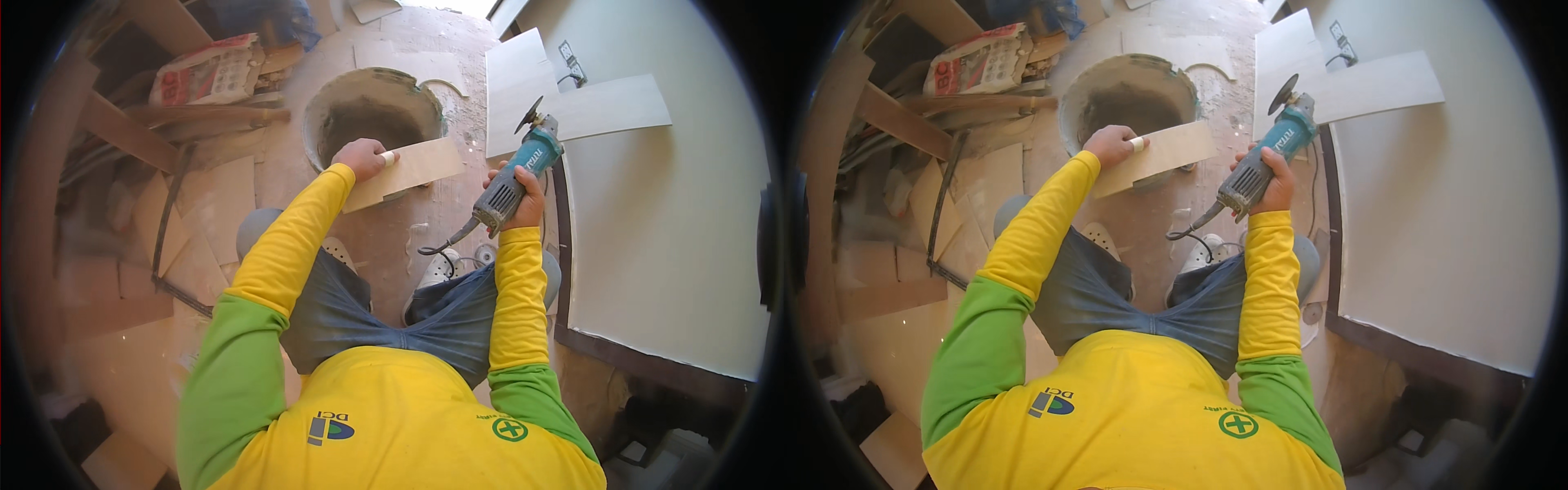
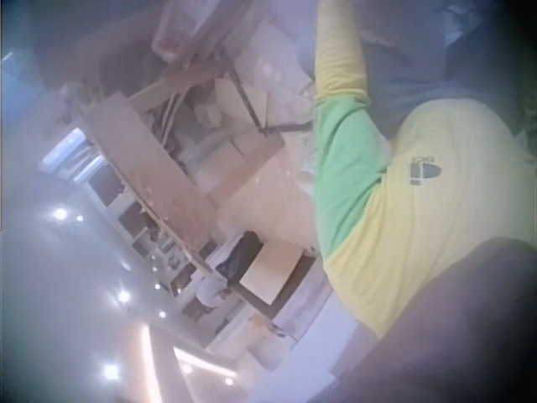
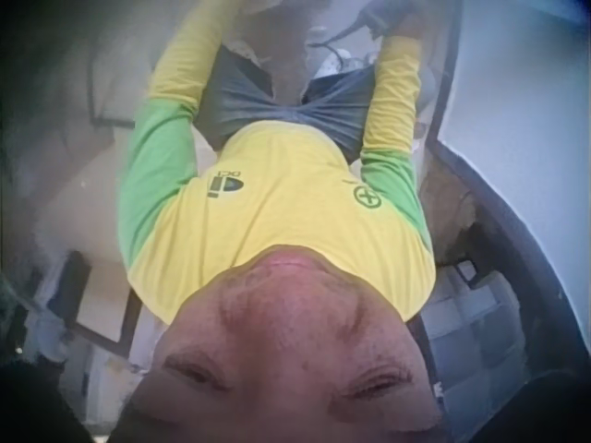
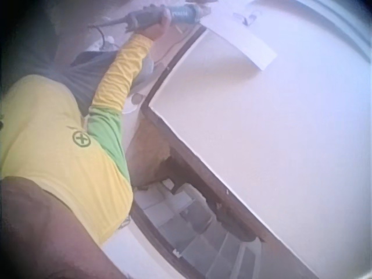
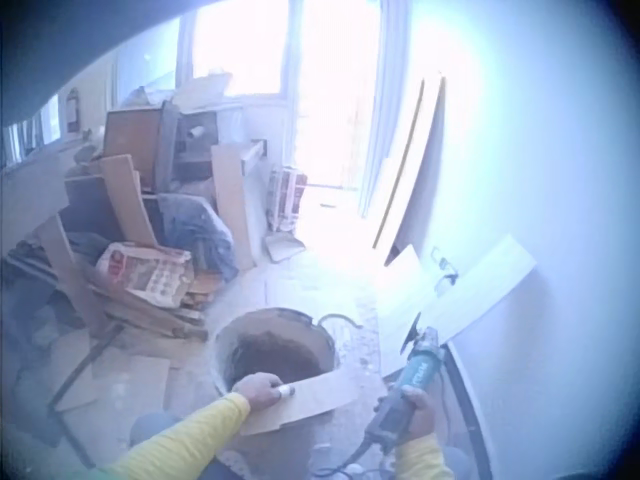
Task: The person shapes a tile using an angle grinder, then applies tape to the tool's body.
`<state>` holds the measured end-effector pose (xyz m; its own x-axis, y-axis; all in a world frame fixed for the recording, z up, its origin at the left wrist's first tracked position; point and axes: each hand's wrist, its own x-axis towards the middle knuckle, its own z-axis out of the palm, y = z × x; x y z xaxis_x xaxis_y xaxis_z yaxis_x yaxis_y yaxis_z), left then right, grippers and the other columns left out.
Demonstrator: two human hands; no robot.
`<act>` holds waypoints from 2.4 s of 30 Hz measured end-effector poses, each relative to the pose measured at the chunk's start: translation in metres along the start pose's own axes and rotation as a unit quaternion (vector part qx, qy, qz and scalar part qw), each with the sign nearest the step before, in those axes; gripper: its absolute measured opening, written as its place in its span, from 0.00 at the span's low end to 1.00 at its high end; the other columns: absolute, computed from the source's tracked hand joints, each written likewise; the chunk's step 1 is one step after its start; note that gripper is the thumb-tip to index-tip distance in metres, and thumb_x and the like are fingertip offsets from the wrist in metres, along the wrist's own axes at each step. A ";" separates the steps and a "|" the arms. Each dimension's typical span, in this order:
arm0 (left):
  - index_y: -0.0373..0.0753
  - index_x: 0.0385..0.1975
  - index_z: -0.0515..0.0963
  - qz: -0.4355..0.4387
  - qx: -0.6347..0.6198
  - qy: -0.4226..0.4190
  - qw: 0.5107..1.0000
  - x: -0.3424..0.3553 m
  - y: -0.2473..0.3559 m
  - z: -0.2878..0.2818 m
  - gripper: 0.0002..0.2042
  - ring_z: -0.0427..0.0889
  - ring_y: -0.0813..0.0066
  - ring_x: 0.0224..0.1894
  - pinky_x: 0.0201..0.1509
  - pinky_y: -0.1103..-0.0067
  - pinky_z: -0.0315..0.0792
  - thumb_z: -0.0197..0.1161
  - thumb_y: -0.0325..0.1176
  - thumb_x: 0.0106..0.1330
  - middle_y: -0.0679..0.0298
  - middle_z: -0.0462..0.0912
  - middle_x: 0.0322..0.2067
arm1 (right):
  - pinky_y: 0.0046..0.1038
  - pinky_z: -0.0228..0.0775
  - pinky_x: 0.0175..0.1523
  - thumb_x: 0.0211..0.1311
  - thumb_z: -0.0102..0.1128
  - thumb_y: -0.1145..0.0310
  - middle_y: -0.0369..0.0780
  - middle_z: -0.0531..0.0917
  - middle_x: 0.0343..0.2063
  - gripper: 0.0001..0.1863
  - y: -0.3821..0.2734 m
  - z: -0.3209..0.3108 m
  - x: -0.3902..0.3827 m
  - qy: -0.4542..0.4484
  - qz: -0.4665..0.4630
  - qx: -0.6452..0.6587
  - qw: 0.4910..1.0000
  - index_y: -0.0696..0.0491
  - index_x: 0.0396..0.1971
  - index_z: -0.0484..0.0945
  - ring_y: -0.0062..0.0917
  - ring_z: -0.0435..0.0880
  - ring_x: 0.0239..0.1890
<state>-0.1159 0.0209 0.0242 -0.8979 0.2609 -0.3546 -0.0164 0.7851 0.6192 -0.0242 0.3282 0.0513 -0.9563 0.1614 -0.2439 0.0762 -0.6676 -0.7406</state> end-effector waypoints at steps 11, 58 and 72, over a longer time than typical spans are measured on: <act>0.37 0.51 0.73 -0.118 -0.641 -0.236 0.720 -0.009 0.004 -0.010 0.17 0.74 0.78 0.19 0.20 0.78 0.73 0.53 0.45 0.75 0.67 0.74 0.23 | 0.30 0.87 0.37 0.58 0.67 0.61 0.46 0.86 0.32 0.21 -0.001 -0.012 -0.001 0.032 0.007 0.022 0.999 0.60 0.44 0.77 0.34 0.89 0.29; 0.40 0.44 0.84 -0.027 -0.098 0.174 0.979 0.027 0.017 0.009 0.22 0.85 0.53 0.46 0.52 0.66 0.76 0.61 0.56 0.68 0.53 0.87 0.42 | 0.36 0.84 0.37 0.58 0.66 0.63 0.49 0.85 0.30 0.20 -0.004 -0.006 -0.001 0.059 0.046 0.011 0.997 0.60 0.43 0.74 0.37 0.86 0.28; 0.39 0.51 0.82 0.038 -0.039 0.197 0.979 0.028 0.012 0.026 0.22 0.83 0.52 0.51 0.59 0.64 0.73 0.63 0.51 0.69 0.51 0.85 0.47 | 0.35 0.85 0.37 0.58 0.66 0.63 0.49 0.85 0.31 0.20 -0.003 -0.011 0.002 0.040 0.054 0.001 0.998 0.61 0.45 0.74 0.36 0.87 0.28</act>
<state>-0.1294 0.0521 0.0030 -0.9976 0.0677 -0.0162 0.0378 0.7224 0.6904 -0.0233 0.3384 0.0462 -0.9168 0.1472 -0.3713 0.1763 -0.6849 -0.7070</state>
